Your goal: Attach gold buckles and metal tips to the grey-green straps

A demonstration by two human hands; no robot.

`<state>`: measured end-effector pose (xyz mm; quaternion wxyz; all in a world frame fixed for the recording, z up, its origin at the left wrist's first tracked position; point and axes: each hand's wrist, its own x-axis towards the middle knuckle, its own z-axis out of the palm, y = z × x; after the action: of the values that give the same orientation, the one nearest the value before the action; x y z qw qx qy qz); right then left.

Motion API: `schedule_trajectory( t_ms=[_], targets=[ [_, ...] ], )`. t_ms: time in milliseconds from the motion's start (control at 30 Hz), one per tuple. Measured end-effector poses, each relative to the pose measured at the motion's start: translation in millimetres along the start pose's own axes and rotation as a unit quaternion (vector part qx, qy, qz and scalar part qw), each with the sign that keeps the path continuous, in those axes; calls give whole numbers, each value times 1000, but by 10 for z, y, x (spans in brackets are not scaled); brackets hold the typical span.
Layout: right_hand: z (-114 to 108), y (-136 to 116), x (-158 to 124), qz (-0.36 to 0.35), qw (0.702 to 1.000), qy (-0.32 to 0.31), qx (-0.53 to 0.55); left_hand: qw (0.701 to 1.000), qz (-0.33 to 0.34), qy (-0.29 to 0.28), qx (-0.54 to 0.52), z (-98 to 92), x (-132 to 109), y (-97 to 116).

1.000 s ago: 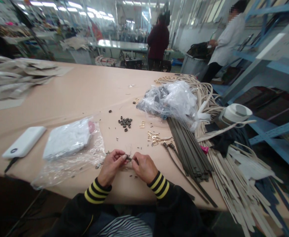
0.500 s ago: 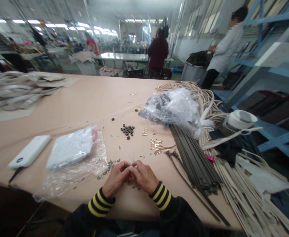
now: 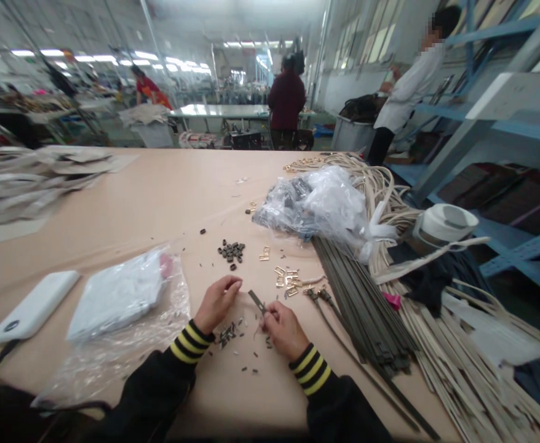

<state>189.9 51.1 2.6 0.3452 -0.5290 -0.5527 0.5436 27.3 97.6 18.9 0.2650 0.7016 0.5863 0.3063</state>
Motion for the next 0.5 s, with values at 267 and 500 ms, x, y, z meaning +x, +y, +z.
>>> schedule_trajectory(
  t_ms=[267,500],
  targets=[
    [-8,57,36,5,995,43,89,991,72,-34,107,404,811,59],
    [-19,87,55,3,994,31,105,989,13,-77,123,531,1115,60]
  ],
)
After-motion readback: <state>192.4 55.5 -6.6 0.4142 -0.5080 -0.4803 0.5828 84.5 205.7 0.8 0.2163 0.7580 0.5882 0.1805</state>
